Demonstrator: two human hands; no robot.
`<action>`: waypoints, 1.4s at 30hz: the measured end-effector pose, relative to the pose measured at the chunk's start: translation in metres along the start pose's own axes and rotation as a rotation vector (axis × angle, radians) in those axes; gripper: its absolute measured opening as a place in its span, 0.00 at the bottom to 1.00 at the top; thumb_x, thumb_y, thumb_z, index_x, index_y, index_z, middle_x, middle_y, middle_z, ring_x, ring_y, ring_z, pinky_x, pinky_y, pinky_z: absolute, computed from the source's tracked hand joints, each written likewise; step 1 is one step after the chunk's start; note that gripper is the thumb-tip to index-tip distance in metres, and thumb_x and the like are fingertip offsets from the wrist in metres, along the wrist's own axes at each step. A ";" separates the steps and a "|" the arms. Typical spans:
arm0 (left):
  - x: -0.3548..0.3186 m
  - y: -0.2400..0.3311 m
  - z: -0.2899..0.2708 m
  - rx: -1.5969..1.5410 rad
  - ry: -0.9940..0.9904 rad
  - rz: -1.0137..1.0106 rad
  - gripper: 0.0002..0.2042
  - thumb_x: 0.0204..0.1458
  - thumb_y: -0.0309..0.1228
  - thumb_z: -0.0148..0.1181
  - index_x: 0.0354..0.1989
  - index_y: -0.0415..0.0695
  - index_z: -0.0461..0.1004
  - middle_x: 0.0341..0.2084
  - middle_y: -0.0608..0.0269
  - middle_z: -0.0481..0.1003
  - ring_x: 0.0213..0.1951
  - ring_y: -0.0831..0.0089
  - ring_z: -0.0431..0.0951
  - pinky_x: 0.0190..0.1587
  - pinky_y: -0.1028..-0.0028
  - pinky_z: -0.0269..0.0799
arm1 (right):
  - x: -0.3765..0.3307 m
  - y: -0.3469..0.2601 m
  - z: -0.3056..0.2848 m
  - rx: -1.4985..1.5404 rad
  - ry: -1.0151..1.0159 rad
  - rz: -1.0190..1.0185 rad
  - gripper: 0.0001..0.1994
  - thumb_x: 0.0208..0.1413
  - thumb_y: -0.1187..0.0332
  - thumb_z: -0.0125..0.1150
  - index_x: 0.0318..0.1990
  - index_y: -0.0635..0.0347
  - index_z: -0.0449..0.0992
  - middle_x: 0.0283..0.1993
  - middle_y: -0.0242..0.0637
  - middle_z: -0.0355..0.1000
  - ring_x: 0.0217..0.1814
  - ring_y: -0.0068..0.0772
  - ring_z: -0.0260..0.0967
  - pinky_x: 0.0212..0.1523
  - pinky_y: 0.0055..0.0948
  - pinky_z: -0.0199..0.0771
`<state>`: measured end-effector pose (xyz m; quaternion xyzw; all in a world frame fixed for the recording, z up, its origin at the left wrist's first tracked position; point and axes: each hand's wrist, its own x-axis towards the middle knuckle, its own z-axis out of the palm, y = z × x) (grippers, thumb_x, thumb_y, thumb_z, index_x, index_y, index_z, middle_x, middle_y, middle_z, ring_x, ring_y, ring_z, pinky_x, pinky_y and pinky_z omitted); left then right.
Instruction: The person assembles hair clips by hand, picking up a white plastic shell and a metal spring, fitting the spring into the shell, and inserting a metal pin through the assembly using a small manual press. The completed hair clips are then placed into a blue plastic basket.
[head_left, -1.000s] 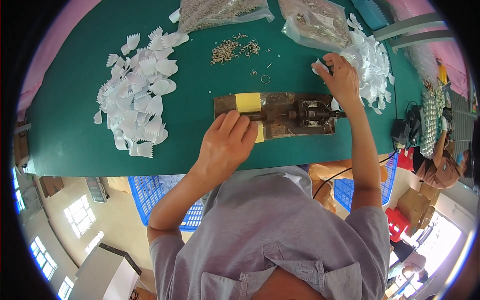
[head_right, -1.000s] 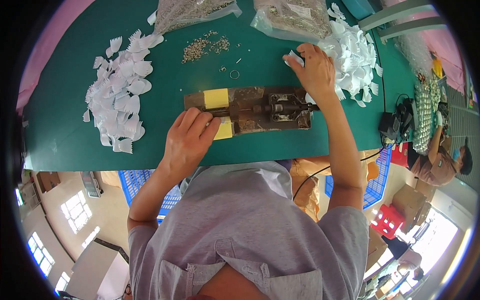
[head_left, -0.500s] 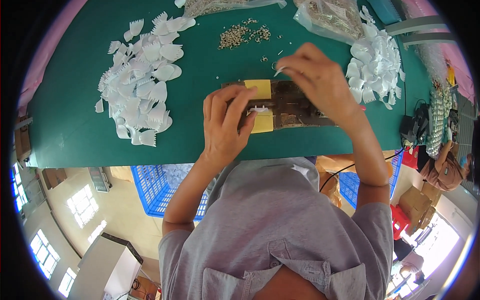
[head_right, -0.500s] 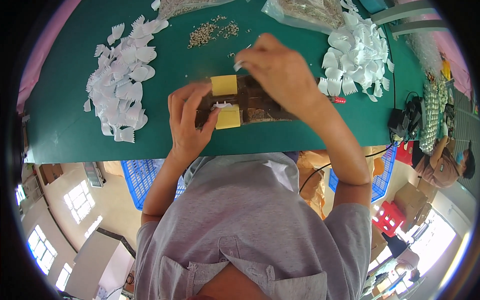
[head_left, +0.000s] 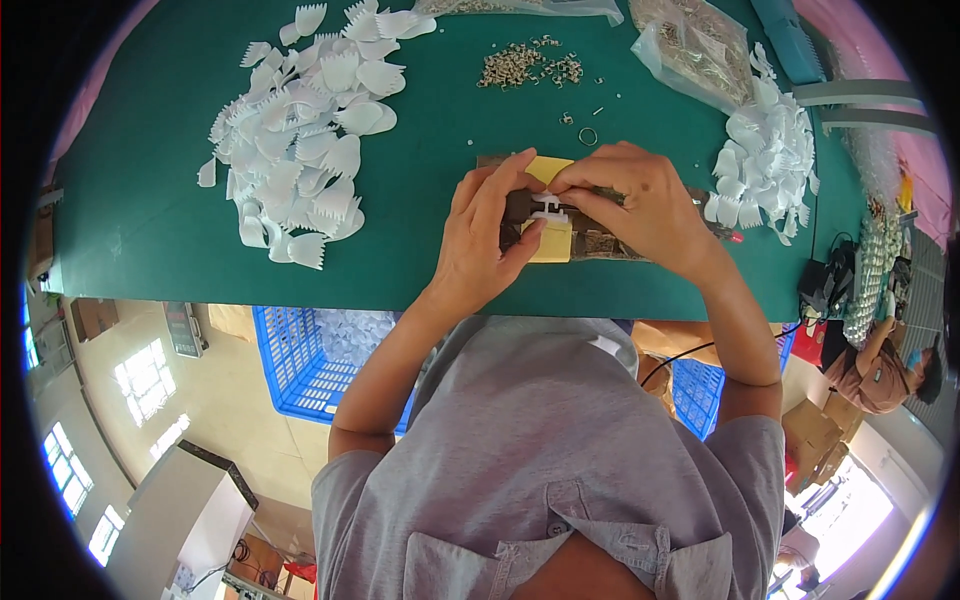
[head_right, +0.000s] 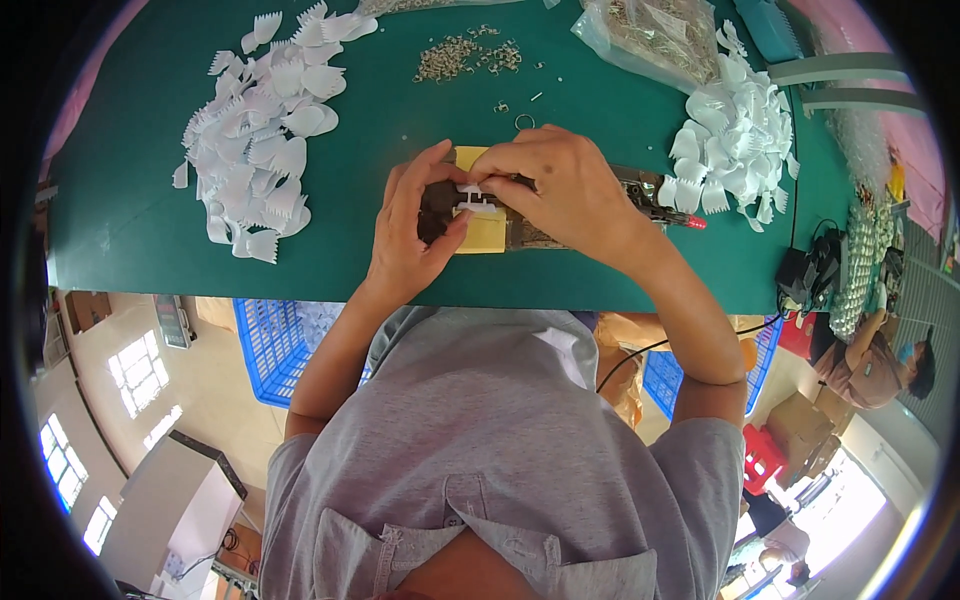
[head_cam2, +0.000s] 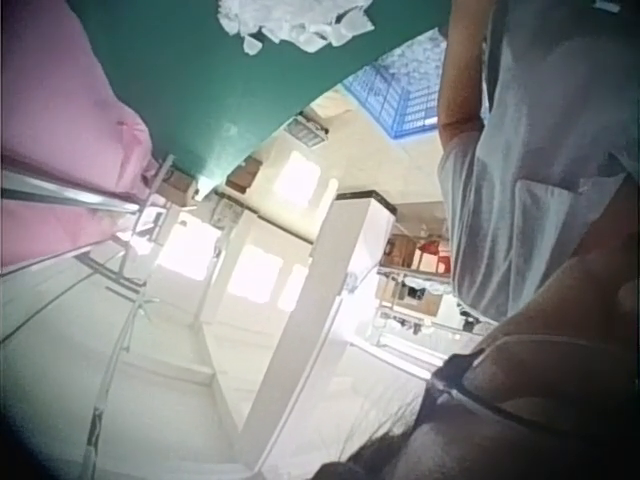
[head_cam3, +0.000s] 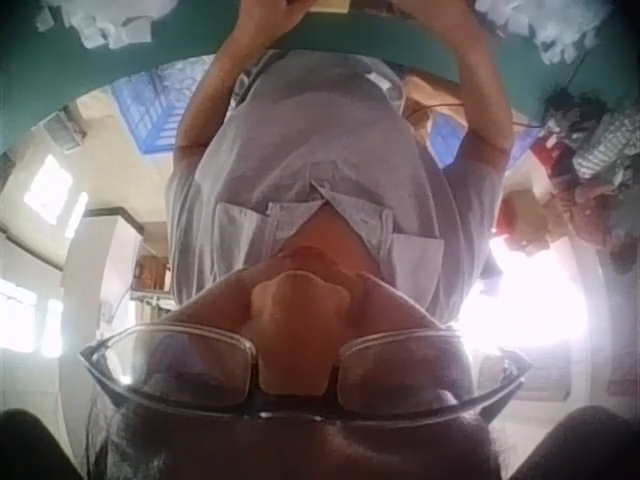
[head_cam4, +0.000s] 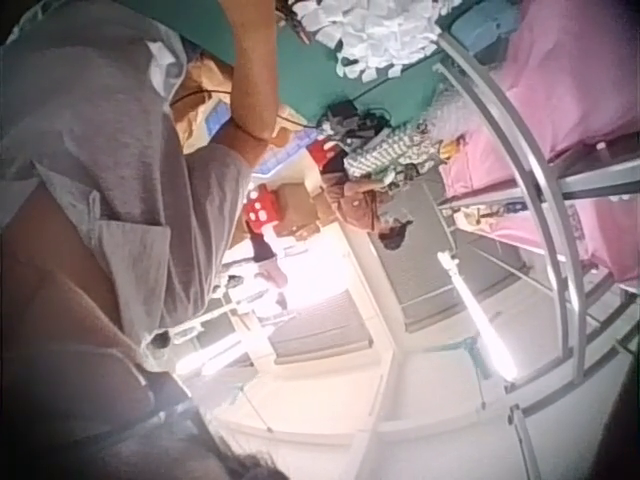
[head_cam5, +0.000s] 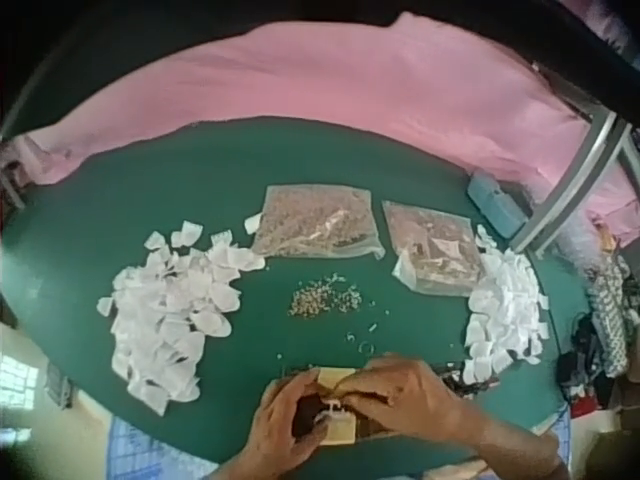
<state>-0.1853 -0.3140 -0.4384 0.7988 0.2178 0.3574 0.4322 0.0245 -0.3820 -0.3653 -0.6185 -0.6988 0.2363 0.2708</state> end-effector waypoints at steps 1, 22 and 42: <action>0.001 0.000 -0.001 0.007 -0.016 -0.004 0.39 0.48 0.19 0.69 0.72 0.43 0.63 0.49 0.60 0.80 0.53 0.55 0.76 0.59 0.59 0.71 | -0.002 0.000 0.002 0.055 0.049 0.032 0.06 0.58 0.68 0.67 0.41 0.55 0.83 0.35 0.35 0.81 0.39 0.40 0.78 0.45 0.40 0.76; 0.006 0.001 -0.006 0.081 -0.059 0.040 0.21 0.49 0.21 0.71 0.54 0.44 0.78 0.47 0.58 0.79 0.50 0.54 0.76 0.53 0.61 0.73 | 0.010 0.068 -0.023 -0.115 0.276 0.206 0.06 0.58 0.72 0.68 0.42 0.57 0.82 0.37 0.35 0.81 0.36 0.35 0.81 0.40 0.31 0.80; 0.009 0.002 -0.007 0.015 -0.071 -0.001 0.19 0.48 0.20 0.70 0.51 0.45 0.79 0.47 0.62 0.80 0.51 0.53 0.75 0.56 0.58 0.72 | -0.007 0.018 -0.008 0.385 0.155 0.237 0.06 0.61 0.75 0.65 0.44 0.62 0.83 0.39 0.31 0.81 0.39 0.20 0.77 0.43 0.24 0.79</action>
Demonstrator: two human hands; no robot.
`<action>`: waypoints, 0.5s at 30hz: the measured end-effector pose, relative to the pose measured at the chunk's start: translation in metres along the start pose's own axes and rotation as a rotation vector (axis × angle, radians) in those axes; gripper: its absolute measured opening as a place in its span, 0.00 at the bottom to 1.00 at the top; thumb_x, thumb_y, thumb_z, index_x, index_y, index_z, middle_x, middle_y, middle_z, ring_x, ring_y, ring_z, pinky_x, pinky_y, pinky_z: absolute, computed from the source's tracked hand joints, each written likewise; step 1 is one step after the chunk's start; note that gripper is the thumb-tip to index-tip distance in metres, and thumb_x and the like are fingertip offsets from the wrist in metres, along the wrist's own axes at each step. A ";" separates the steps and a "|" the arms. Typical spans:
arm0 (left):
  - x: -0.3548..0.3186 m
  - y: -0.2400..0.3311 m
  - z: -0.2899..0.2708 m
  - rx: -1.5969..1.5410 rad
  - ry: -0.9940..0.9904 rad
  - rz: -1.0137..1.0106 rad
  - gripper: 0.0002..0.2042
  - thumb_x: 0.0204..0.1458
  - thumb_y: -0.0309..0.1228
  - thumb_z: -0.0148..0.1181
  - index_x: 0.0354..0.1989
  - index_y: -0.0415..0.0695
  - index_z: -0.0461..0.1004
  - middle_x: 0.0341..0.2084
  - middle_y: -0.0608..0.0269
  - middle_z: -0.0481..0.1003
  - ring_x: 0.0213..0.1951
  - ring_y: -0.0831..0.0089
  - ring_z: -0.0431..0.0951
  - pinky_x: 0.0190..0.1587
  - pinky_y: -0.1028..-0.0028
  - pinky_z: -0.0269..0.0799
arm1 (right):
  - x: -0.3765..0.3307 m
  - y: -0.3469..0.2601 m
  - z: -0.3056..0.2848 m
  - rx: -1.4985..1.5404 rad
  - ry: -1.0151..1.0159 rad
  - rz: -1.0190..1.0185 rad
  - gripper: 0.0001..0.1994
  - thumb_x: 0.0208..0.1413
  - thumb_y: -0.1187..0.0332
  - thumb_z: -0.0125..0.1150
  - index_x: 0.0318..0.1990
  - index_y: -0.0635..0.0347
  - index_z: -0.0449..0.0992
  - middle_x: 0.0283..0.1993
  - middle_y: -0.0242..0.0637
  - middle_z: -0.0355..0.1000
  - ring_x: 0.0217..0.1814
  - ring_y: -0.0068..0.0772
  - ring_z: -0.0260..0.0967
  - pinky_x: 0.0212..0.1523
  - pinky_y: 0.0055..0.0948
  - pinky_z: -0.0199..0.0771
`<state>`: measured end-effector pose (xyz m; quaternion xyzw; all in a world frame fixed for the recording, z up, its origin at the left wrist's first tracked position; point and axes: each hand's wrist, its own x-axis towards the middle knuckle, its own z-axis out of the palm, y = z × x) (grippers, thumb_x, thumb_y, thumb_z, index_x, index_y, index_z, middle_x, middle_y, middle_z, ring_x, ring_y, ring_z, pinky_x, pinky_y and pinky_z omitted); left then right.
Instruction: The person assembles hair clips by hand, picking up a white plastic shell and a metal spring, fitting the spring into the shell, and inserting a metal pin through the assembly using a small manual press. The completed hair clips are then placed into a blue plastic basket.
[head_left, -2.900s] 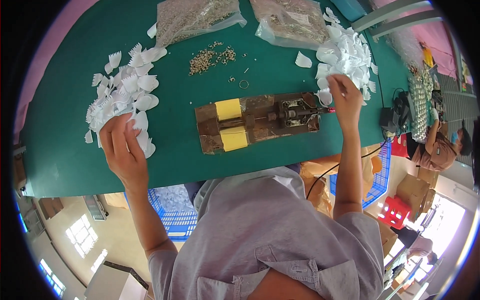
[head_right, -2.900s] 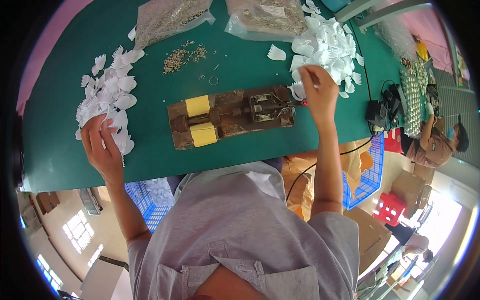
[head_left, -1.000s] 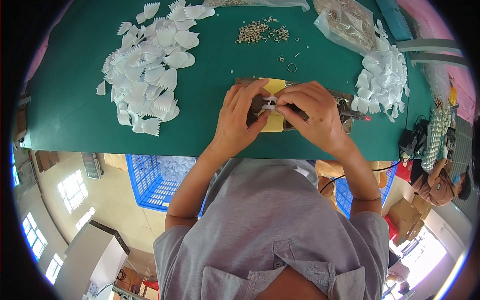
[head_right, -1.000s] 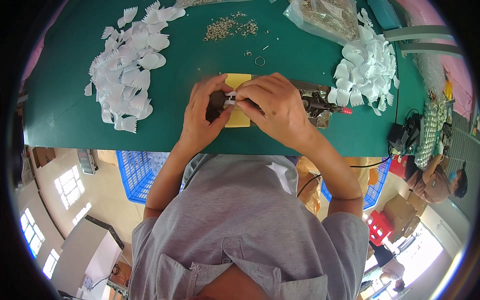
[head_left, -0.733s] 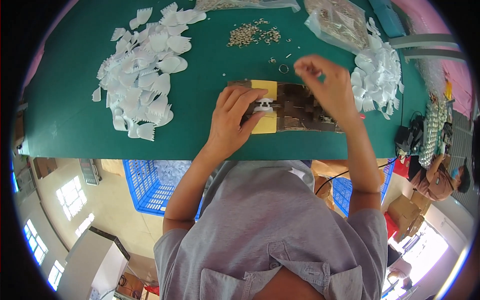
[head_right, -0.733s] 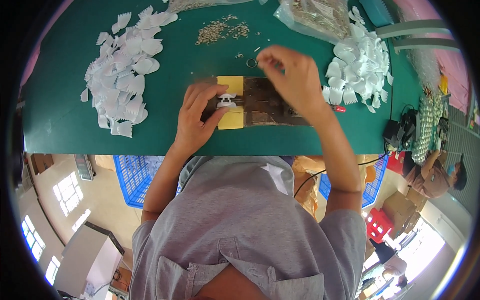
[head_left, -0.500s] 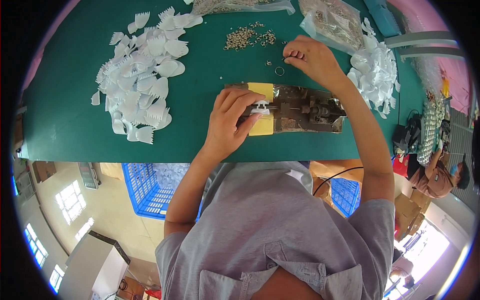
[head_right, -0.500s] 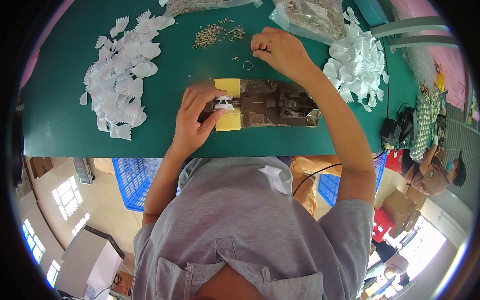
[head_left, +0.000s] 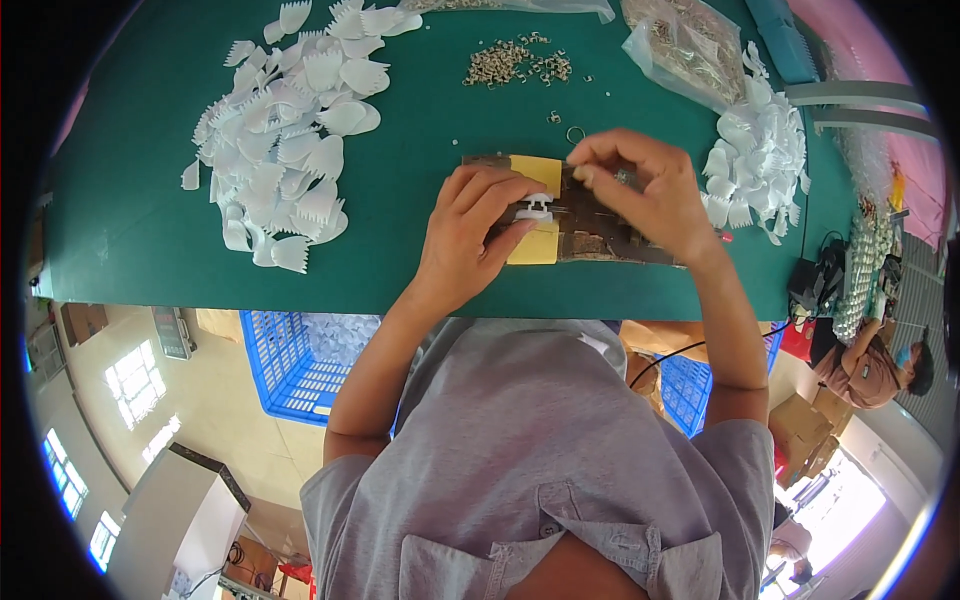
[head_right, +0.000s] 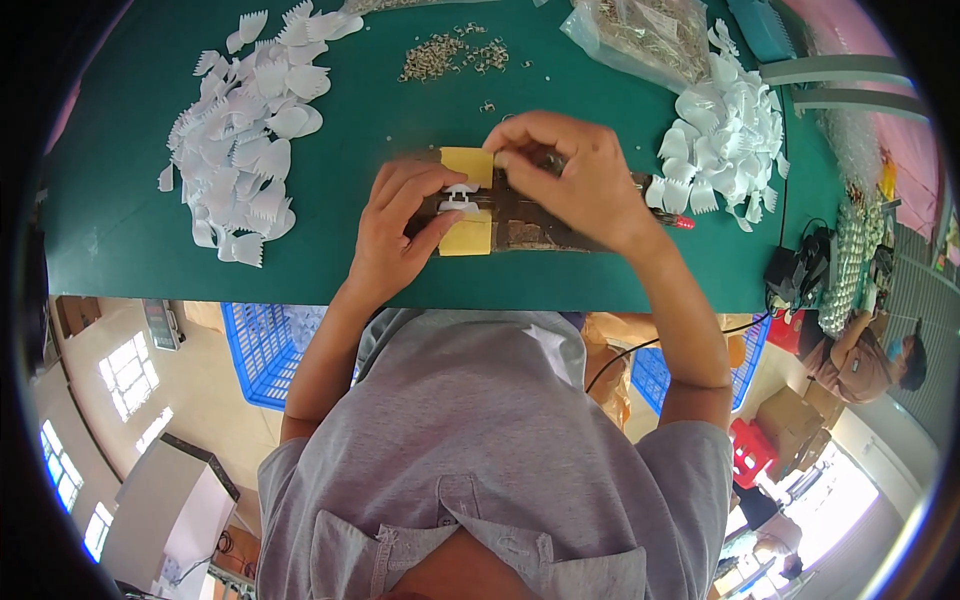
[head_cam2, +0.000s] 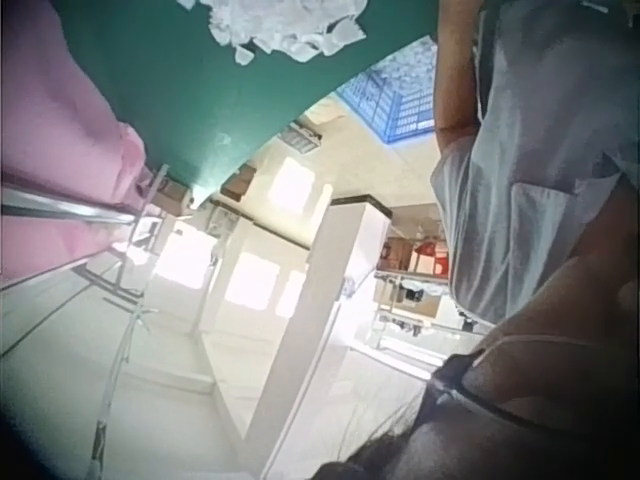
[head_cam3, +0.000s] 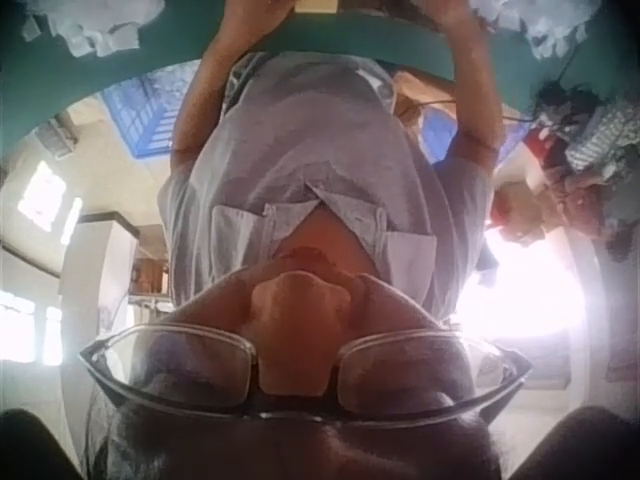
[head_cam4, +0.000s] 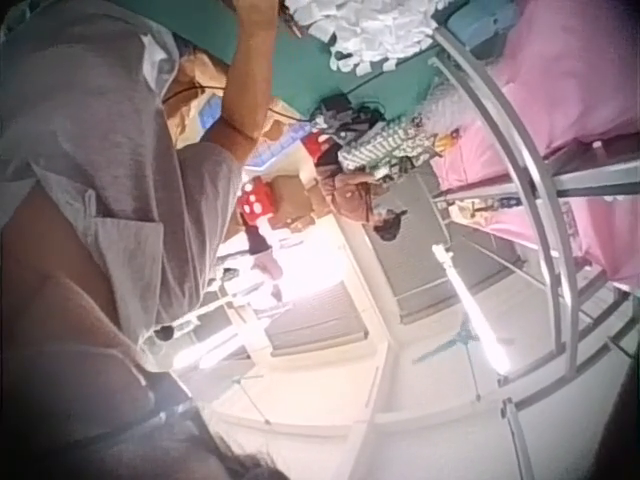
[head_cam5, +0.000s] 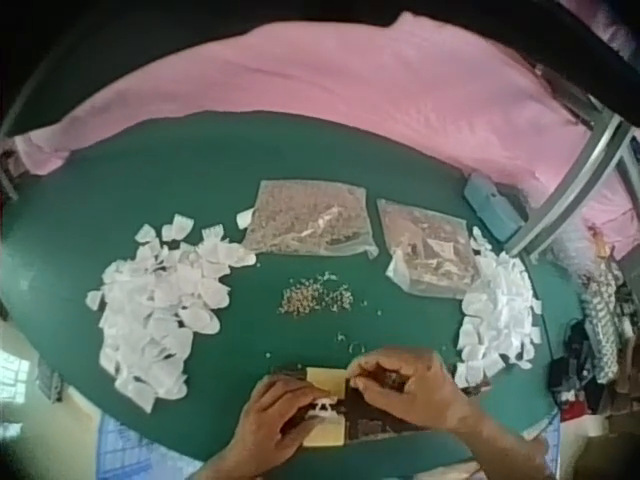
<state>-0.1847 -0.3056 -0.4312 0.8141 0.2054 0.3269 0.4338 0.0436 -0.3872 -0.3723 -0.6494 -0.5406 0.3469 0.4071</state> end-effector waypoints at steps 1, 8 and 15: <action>0.000 -0.001 0.000 0.023 -0.003 0.003 0.20 0.48 0.20 0.70 0.51 0.45 0.79 0.47 0.60 0.79 0.51 0.55 0.76 0.54 0.61 0.73 | -0.007 -0.006 0.007 0.025 0.007 0.039 0.06 0.61 0.75 0.66 0.44 0.63 0.83 0.39 0.31 0.81 0.39 0.20 0.77 0.43 0.25 0.80; 0.001 0.000 0.002 0.032 0.000 -0.004 0.21 0.47 0.18 0.72 0.51 0.45 0.80 0.47 0.59 0.79 0.51 0.56 0.76 0.52 0.63 0.75 | -0.030 -0.010 0.036 -0.345 0.196 -0.255 0.07 0.52 0.75 0.75 0.38 0.55 0.86 0.39 0.29 0.84 0.46 0.32 0.77 0.57 0.33 0.66; 0.000 0.000 0.001 0.044 -0.010 -0.023 0.21 0.47 0.18 0.72 0.51 0.46 0.81 0.48 0.59 0.79 0.52 0.57 0.76 0.52 0.64 0.76 | -0.035 -0.007 0.043 -0.432 0.271 -0.314 0.07 0.51 0.74 0.75 0.38 0.53 0.87 0.40 0.25 0.84 0.44 0.29 0.77 0.52 0.34 0.68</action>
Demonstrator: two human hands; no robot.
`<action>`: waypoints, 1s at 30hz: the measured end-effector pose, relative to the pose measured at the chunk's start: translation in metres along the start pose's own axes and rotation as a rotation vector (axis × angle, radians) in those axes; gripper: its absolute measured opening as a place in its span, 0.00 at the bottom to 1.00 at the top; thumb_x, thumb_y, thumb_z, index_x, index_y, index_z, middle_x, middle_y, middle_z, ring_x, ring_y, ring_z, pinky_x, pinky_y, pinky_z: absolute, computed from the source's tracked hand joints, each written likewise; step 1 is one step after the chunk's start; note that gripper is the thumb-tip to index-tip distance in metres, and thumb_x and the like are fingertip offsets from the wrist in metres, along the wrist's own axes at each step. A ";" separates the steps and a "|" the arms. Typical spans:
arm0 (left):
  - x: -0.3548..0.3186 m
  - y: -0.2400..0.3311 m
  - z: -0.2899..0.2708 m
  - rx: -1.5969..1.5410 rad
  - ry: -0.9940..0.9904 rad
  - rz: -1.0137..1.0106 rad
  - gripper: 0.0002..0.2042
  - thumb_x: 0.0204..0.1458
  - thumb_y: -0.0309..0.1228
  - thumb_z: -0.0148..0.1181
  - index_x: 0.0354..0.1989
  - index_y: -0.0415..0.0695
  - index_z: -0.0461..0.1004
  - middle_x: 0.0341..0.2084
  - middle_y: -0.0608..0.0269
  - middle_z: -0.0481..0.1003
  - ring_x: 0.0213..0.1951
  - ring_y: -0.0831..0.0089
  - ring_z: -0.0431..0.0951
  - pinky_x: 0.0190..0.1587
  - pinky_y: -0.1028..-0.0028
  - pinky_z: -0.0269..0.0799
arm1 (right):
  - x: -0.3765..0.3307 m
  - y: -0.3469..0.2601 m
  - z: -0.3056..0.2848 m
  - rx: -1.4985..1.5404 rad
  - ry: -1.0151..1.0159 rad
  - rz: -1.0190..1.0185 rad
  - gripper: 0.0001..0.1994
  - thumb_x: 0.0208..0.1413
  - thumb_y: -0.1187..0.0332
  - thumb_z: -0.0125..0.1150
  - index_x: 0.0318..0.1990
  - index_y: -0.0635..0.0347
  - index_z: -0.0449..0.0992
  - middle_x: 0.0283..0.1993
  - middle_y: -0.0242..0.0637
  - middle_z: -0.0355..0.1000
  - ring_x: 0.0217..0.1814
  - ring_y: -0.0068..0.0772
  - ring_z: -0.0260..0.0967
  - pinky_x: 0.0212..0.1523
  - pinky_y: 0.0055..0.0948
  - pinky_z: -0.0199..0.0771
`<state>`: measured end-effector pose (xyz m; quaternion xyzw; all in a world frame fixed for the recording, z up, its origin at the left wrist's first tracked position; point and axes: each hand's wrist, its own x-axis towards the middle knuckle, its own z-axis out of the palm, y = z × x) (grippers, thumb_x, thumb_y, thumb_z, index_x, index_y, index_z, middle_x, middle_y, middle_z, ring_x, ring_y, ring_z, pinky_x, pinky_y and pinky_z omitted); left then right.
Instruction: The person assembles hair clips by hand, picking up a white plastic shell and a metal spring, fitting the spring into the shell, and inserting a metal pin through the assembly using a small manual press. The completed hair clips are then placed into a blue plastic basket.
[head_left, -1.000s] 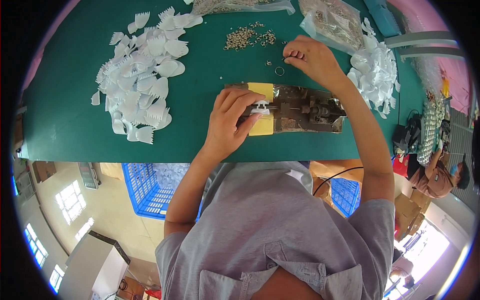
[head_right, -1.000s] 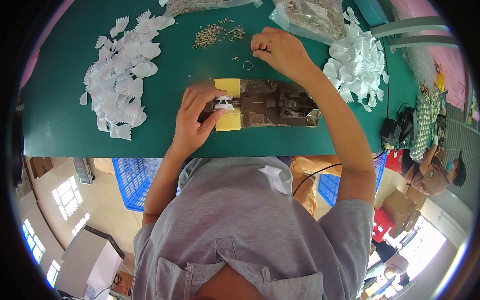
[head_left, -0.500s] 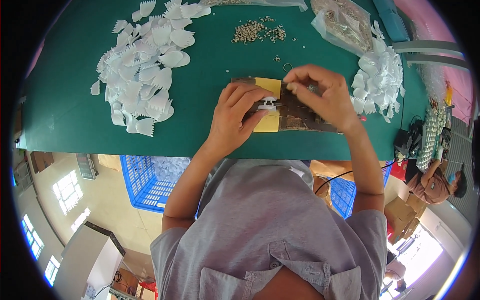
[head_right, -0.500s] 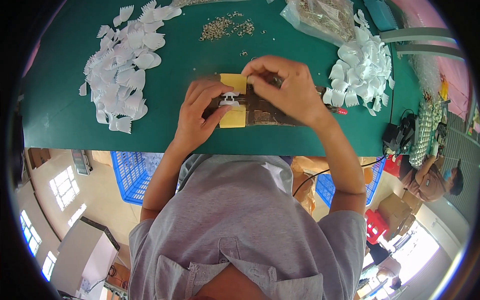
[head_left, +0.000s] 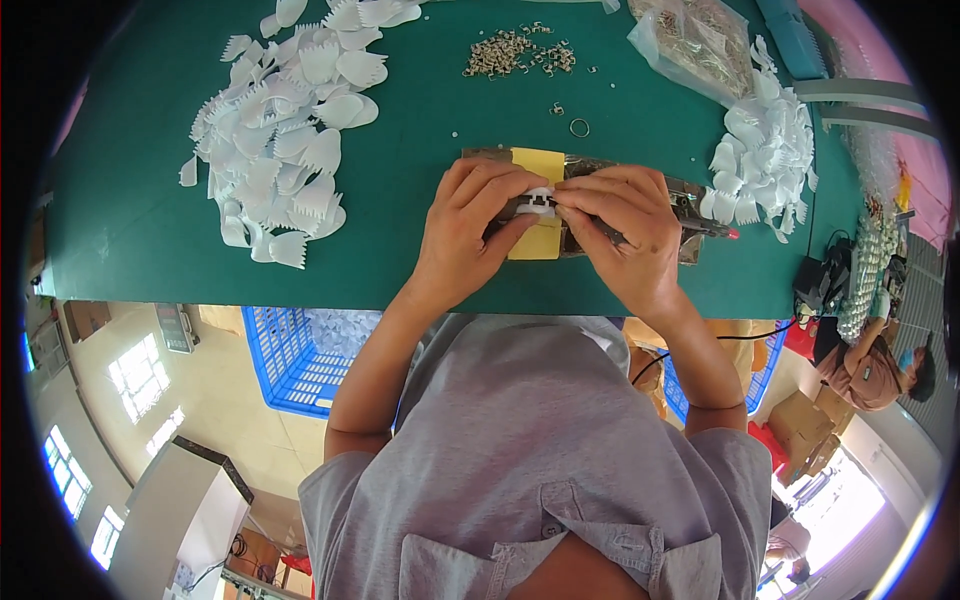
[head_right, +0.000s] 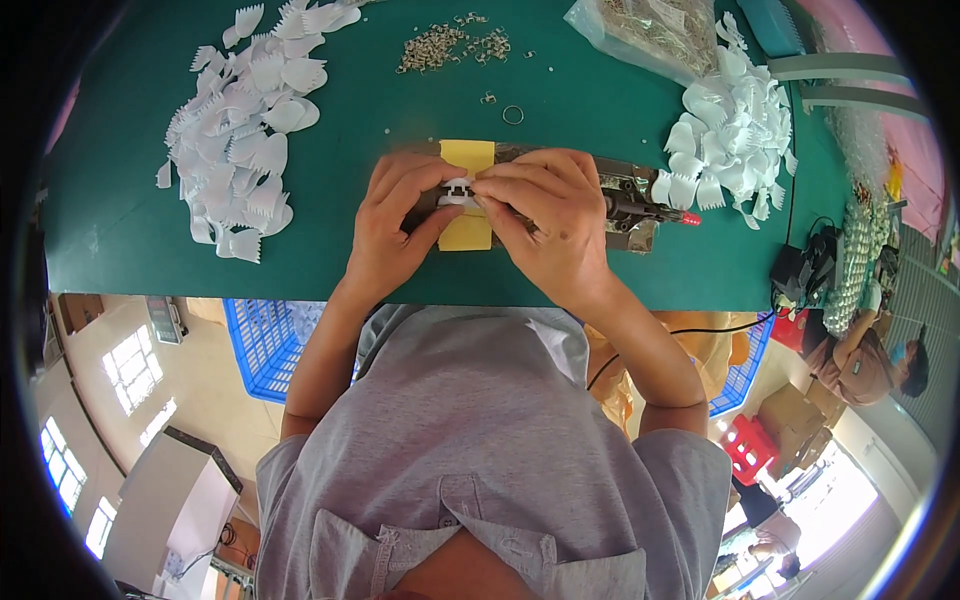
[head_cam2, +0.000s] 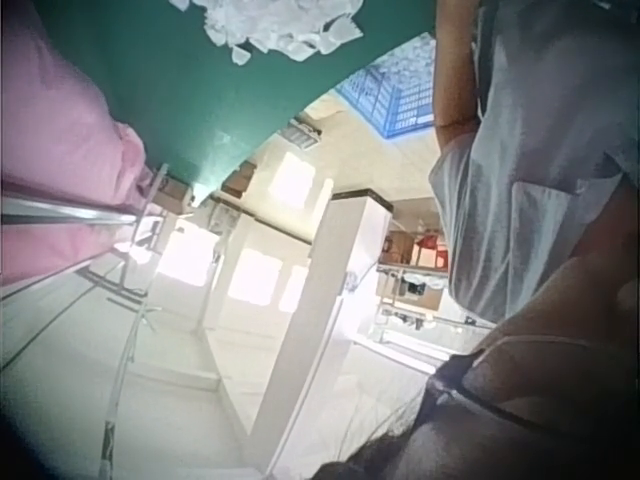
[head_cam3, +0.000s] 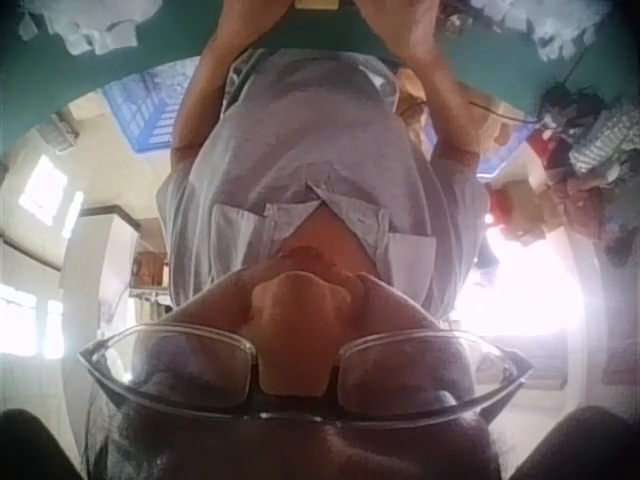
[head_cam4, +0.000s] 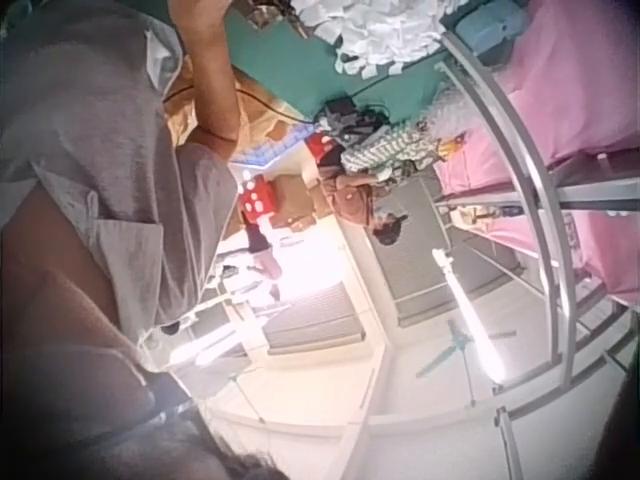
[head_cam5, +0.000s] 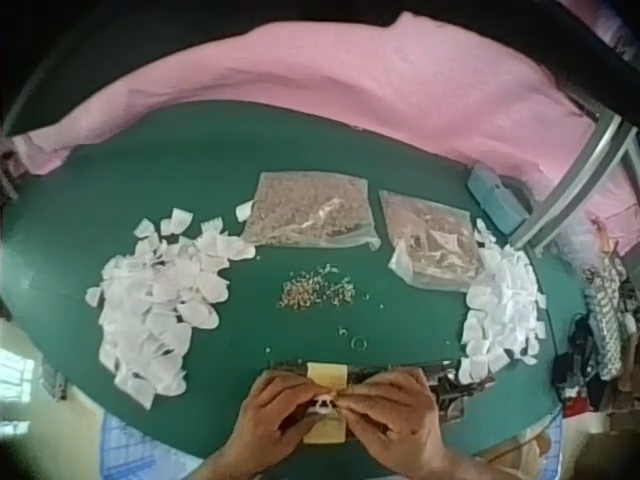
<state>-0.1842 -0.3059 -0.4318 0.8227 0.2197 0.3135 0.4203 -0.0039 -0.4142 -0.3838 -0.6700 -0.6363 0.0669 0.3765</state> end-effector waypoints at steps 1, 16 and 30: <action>0.000 0.000 0.001 -0.011 0.002 0.000 0.21 0.47 0.18 0.72 0.51 0.46 0.81 0.48 0.60 0.79 0.52 0.58 0.76 0.51 0.64 0.76 | -0.001 -0.001 0.000 -0.001 0.000 0.000 0.07 0.51 0.74 0.75 0.38 0.53 0.87 0.40 0.25 0.84 0.44 0.29 0.77 0.52 0.34 0.68; -0.001 0.000 0.001 -0.020 0.004 -0.008 0.20 0.48 0.18 0.72 0.51 0.45 0.81 0.48 0.60 0.79 0.52 0.58 0.77 0.52 0.64 0.76 | -0.007 -0.004 0.002 0.035 0.037 0.041 0.08 0.51 0.77 0.74 0.40 0.57 0.87 0.42 0.30 0.85 0.46 0.34 0.79 0.46 0.34 0.77; 0.004 0.001 0.000 0.001 0.030 0.026 0.20 0.46 0.19 0.74 0.49 0.44 0.81 0.45 0.60 0.80 0.50 0.58 0.77 0.51 0.64 0.76 | 0.006 -0.001 -0.031 -0.015 0.070 0.208 0.09 0.54 0.77 0.73 0.43 0.61 0.86 0.42 0.39 0.84 0.45 0.38 0.81 0.48 0.33 0.80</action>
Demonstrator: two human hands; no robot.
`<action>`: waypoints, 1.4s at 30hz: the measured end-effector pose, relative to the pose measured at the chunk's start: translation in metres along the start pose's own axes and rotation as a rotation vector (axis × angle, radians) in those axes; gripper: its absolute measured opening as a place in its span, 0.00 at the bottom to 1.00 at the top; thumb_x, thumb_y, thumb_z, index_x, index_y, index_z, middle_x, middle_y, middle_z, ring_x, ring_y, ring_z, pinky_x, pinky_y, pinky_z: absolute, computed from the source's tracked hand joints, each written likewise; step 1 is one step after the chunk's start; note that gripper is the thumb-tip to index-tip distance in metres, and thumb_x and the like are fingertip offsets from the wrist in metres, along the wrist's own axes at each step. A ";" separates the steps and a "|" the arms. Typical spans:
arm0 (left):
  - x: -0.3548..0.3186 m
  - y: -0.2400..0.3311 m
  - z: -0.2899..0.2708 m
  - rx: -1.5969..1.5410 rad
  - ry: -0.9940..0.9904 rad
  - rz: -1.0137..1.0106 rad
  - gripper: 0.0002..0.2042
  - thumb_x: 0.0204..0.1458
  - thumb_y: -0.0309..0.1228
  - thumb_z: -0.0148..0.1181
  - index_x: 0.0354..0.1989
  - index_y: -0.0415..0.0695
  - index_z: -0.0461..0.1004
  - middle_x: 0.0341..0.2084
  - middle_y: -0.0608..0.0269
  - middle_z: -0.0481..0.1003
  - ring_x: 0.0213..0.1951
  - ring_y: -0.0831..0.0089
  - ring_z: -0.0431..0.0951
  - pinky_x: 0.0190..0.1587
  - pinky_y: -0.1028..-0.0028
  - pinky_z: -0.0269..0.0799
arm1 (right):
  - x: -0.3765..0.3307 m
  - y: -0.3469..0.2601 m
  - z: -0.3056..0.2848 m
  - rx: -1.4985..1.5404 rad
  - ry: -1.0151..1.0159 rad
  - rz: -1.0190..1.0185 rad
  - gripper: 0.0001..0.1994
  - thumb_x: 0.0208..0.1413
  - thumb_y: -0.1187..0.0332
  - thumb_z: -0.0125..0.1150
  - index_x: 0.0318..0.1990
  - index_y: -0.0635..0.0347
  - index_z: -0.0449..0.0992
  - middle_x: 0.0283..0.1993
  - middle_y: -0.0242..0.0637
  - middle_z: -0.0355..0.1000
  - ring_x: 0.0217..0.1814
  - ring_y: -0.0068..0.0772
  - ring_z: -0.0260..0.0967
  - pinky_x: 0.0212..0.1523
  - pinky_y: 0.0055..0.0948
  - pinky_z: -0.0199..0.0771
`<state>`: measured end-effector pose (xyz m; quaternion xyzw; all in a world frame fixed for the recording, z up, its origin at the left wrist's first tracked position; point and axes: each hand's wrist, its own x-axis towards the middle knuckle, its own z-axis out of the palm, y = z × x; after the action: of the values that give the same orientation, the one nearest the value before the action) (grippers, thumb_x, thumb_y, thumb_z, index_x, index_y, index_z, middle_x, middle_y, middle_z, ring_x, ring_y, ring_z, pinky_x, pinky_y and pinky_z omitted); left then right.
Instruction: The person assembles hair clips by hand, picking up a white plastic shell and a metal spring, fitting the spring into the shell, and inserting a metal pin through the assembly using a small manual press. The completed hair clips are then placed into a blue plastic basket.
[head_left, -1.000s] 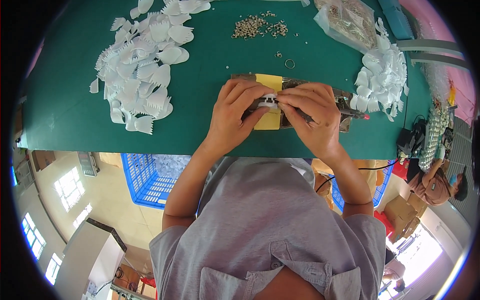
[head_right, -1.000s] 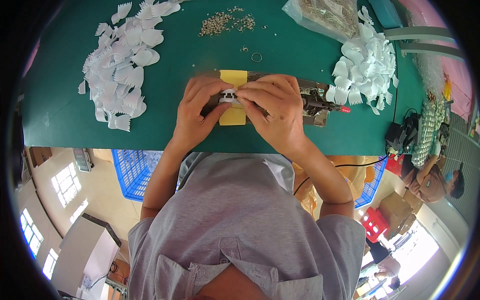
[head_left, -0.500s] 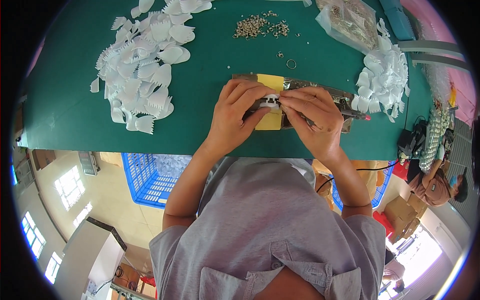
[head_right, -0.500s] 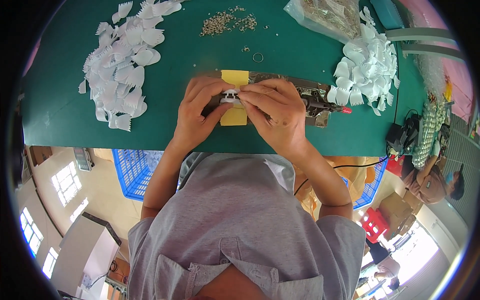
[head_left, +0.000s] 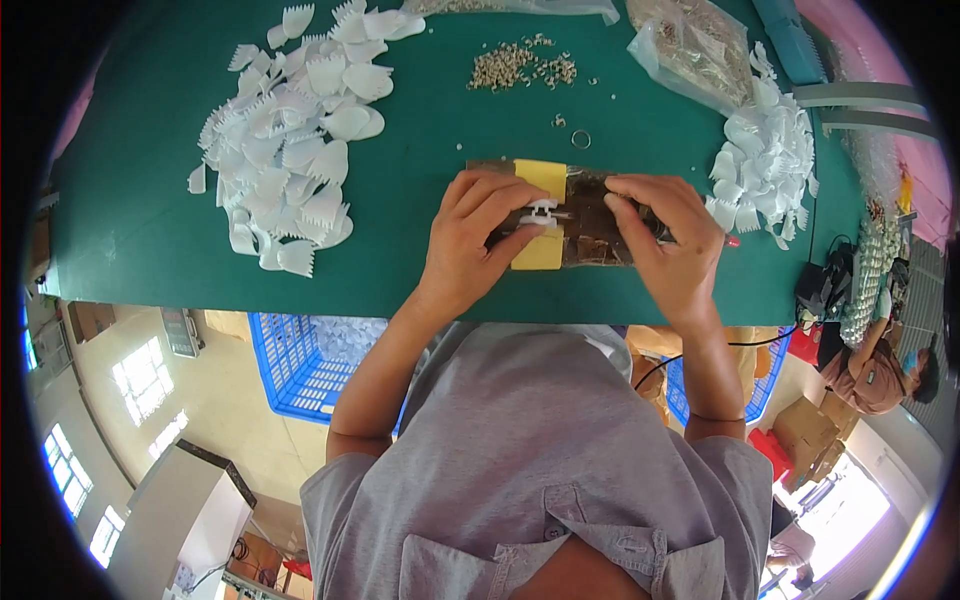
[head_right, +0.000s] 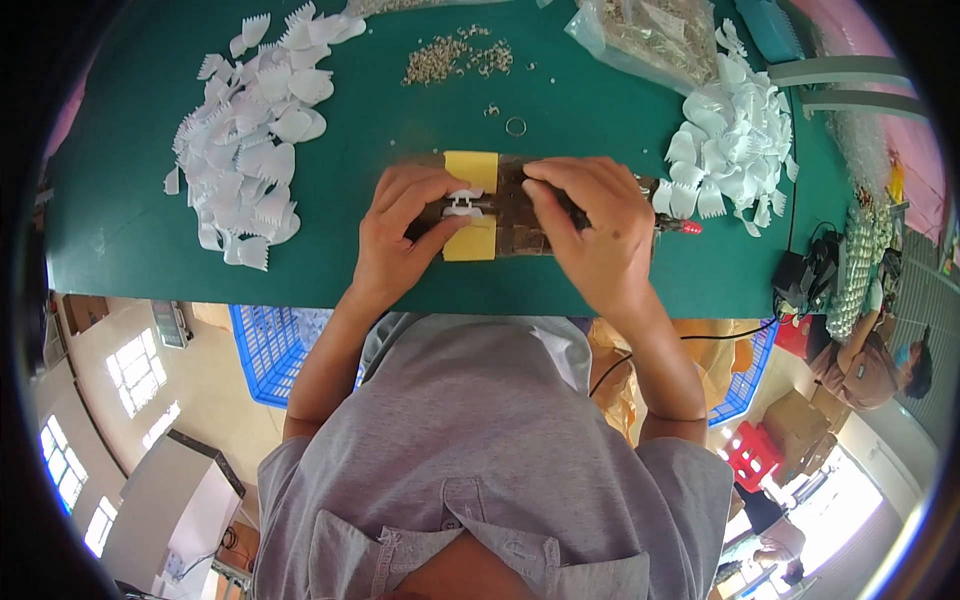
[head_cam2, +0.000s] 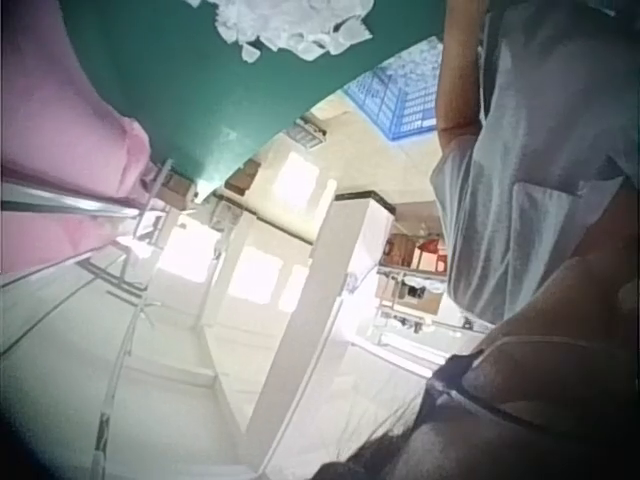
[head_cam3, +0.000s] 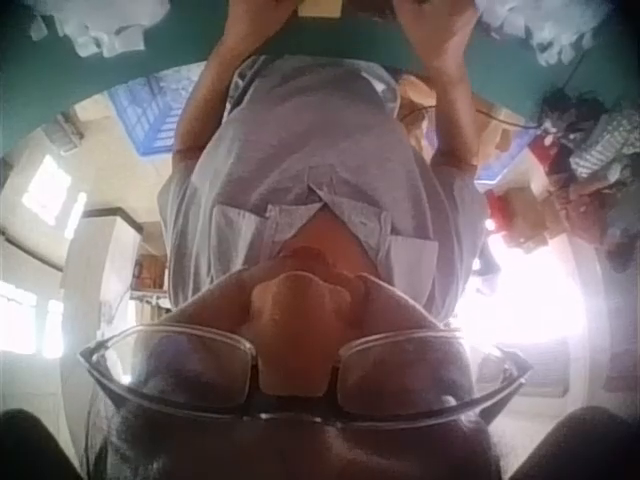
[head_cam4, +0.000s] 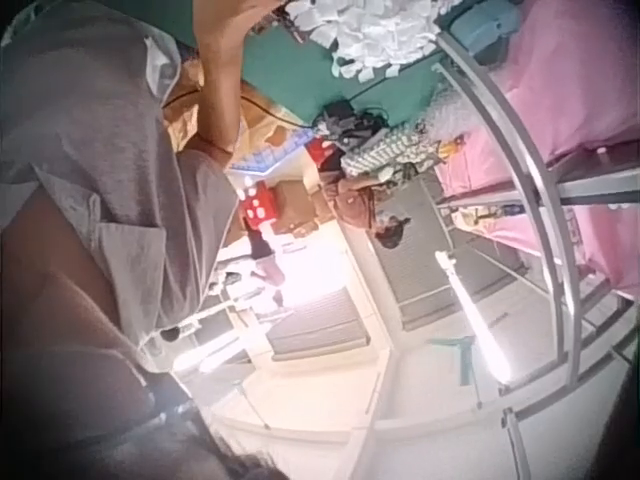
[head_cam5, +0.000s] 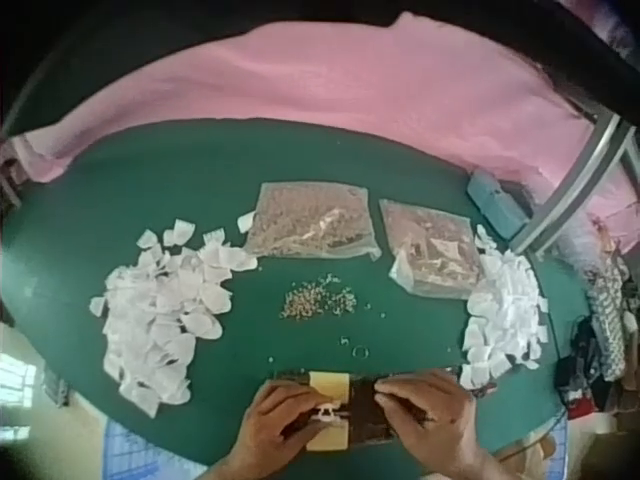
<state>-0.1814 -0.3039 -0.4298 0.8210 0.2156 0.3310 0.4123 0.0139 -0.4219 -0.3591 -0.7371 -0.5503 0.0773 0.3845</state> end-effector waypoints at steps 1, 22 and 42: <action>-0.001 -0.001 0.002 -0.017 0.010 -0.014 0.19 0.46 0.19 0.74 0.47 0.44 0.81 0.44 0.60 0.80 0.49 0.58 0.78 0.51 0.64 0.76 | 0.005 0.005 -0.005 -0.084 -0.055 0.018 0.09 0.55 0.78 0.73 0.44 0.61 0.86 0.43 0.39 0.84 0.45 0.34 0.81 0.48 0.30 0.80; 0.003 -0.004 0.001 -0.025 0.010 0.003 0.15 0.45 0.23 0.77 0.42 0.43 0.81 0.41 0.62 0.81 0.45 0.59 0.78 0.48 0.65 0.75 | 0.108 0.094 0.039 -0.384 -0.217 -0.239 0.04 0.58 0.69 0.66 0.36 0.58 0.79 0.37 0.37 0.75 0.40 0.44 0.78 0.42 0.43 0.79; 0.003 -0.003 0.002 -0.030 0.014 0.005 0.15 0.45 0.24 0.77 0.42 0.43 0.81 0.41 0.63 0.81 0.45 0.60 0.78 0.48 0.65 0.75 | 0.107 0.098 0.022 -0.115 -0.373 -0.149 0.05 0.60 0.71 0.67 0.41 0.60 0.83 0.39 0.39 0.80 0.36 0.41 0.79 0.42 0.36 0.80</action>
<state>-0.1779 -0.3013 -0.4325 0.8128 0.2113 0.3412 0.4223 0.1169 -0.3272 -0.4056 -0.6879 -0.6685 0.1523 0.2382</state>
